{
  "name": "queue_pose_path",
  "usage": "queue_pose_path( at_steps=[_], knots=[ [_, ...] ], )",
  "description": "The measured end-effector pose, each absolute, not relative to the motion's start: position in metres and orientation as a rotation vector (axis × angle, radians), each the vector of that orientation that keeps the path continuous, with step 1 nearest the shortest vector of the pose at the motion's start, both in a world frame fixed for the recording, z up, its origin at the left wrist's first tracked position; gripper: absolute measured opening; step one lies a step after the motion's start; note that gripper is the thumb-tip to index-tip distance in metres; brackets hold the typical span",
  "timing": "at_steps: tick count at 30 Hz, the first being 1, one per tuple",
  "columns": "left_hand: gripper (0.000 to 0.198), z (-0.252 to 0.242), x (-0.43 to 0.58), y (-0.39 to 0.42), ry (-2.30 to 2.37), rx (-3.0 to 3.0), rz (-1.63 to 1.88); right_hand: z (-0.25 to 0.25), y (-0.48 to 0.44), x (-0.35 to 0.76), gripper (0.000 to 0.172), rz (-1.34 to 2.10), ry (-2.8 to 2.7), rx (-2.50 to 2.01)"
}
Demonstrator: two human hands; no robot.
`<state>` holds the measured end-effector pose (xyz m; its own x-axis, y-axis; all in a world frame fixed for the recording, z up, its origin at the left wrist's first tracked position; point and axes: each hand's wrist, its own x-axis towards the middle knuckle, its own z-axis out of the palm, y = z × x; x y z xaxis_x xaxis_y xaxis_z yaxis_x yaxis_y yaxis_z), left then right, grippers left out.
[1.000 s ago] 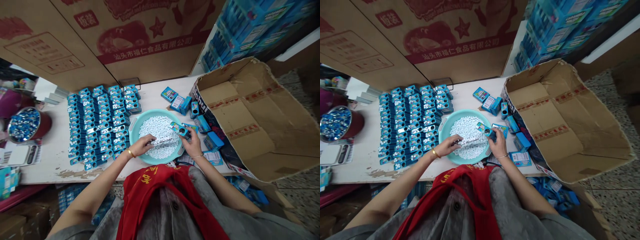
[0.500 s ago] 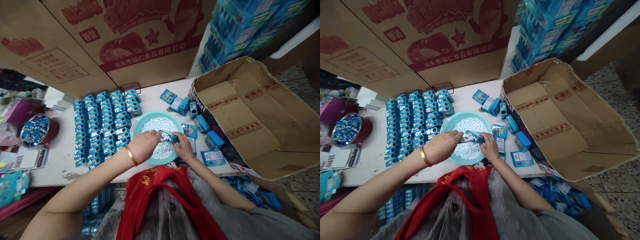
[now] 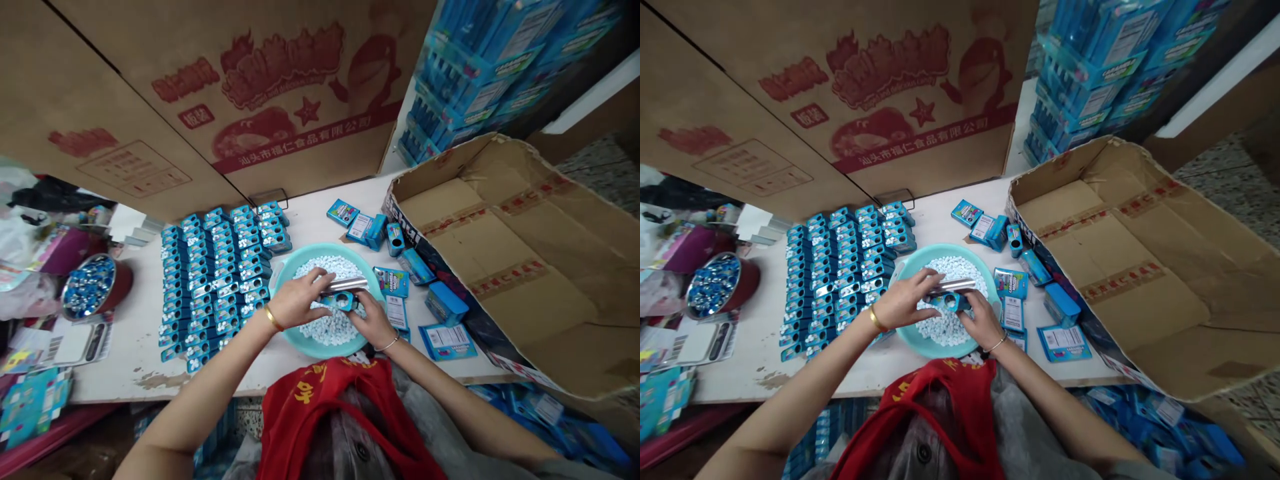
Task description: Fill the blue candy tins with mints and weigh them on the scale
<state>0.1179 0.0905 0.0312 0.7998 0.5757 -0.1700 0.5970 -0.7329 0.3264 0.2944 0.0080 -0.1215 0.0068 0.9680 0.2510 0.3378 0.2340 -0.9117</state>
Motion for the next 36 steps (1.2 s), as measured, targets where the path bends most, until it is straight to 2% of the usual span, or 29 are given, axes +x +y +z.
queue_pose_path(
  at_steps=[4,7,10,15,22,26,28,30,32,36],
  knots=[
    [0.026,0.011,0.107,0.11,0.92,2.562,0.061,-0.116,0.033,0.296,0.043,0.822,-1.44,-1.292],
    [0.025,0.013,0.088,0.135,1.149,2.535,0.266,-0.124,0.061,0.323,0.046,0.717,-1.286,-1.449],
    [0.024,0.007,0.059,0.167,1.449,2.51,0.401,-0.138,0.085,0.361,0.048,0.626,-1.24,-1.785],
    [0.03,-0.03,0.016,0.203,1.785,2.414,0.165,-0.148,0.11,0.393,0.06,0.618,-1.381,-2.417],
    [0.026,-0.079,0.009,0.204,1.852,2.292,-0.11,-0.146,0.141,0.388,0.05,0.596,-1.349,-2.604],
    [0.04,-0.077,0.015,0.189,1.973,2.279,0.046,-0.136,0.13,0.392,0.04,0.473,-1.355,-2.5],
    [0.04,-0.072,0.018,0.174,1.836,2.338,0.14,-0.127,0.114,0.395,0.037,0.342,-1.368,-2.296],
    [0.033,-0.071,0.024,0.156,1.551,2.399,0.092,-0.116,0.095,0.396,0.036,0.291,-1.34,-2.046],
    [0.029,-0.078,0.037,0.141,1.347,2.425,-0.036,-0.106,0.078,0.395,0.039,0.381,-1.198,-1.833],
    [0.035,-0.113,0.073,0.12,1.396,2.422,-0.173,-0.096,0.051,0.385,0.041,0.785,-0.713,-1.479]
  ],
)
